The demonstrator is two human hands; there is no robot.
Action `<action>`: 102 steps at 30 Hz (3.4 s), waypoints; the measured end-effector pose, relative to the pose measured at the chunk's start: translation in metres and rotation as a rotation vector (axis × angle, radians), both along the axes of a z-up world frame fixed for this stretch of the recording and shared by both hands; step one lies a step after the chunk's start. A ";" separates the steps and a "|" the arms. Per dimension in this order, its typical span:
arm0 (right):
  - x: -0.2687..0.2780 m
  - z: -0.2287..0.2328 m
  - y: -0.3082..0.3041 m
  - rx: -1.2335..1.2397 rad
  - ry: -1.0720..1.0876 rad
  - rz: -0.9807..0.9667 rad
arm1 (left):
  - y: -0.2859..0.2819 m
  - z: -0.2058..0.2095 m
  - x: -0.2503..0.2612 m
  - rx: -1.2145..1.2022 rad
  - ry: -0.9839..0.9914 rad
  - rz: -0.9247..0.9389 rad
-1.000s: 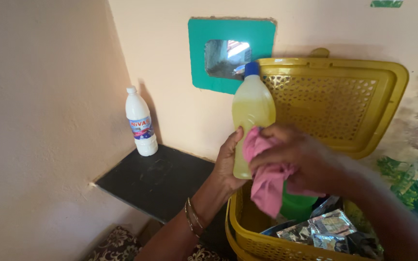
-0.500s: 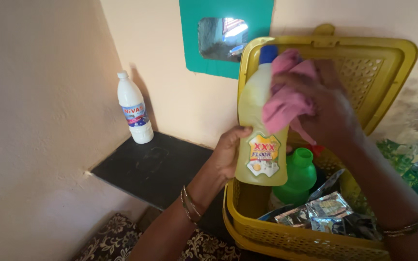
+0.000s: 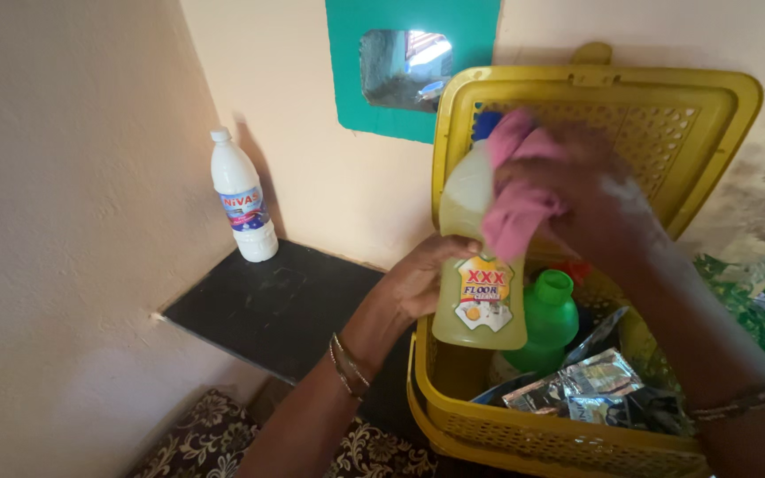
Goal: The person wipes several plastic bottles with a pink cloth, one at a time, then places them on a black shelf. The bottles include a white Nivea bottle, a yellow floor cleaner bottle, a green bottle, and a blue Nivea room freshener bottle.
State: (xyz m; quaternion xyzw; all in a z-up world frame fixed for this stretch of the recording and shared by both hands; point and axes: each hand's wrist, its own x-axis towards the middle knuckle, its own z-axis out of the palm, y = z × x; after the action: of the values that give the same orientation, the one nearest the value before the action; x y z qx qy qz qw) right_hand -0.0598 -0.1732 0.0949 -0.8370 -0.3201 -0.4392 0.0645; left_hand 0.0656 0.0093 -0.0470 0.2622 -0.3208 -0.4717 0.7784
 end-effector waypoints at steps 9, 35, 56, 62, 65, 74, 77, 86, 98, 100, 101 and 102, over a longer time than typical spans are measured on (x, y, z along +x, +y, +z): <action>-0.018 -0.001 -0.008 0.335 -0.271 -0.307 | 0.011 0.021 -0.018 -0.033 -0.262 0.039; -0.014 -0.013 0.012 0.440 0.185 0.047 | 0.009 0.007 -0.013 0.027 -0.377 0.267; -0.026 -0.014 0.052 -0.143 -0.201 0.045 | 0.008 -0.021 0.007 -0.221 -0.160 0.092; -0.024 -0.020 0.050 0.080 -0.125 0.013 | 0.012 -0.011 -0.001 -0.156 -0.139 0.079; -0.021 -0.021 0.040 0.260 -0.019 -0.019 | 0.012 -0.006 -0.004 -0.156 -0.169 0.040; -0.013 -0.015 0.020 1.049 0.705 0.399 | 0.017 0.004 -0.013 -0.181 -0.197 -0.083; -0.019 -0.015 0.031 0.560 0.287 0.132 | 0.015 -0.005 -0.007 -0.169 -0.188 0.005; -0.044 -0.019 0.079 -0.333 -0.143 -0.115 | -0.003 -0.026 0.002 0.029 -0.250 0.294; -0.024 0.019 0.025 0.562 -0.155 0.058 | 0.015 0.019 -0.039 0.103 -0.654 0.270; -0.026 0.028 0.012 0.732 -0.166 0.181 | 0.016 0.022 -0.040 0.087 -0.589 0.266; -0.025 0.028 0.011 0.733 -0.142 0.202 | 0.017 0.021 -0.039 0.077 -0.557 0.258; -0.024 0.027 0.010 0.735 -0.117 0.223 | 0.018 0.019 -0.036 0.067 -0.525 0.250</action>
State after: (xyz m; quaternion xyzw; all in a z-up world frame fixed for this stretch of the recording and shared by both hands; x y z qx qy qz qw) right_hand -0.0841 -0.1635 0.1224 -0.6917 -0.2336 -0.5620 0.3888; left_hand 0.0292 0.0270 -0.0281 0.4383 -0.4609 -0.2982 0.7117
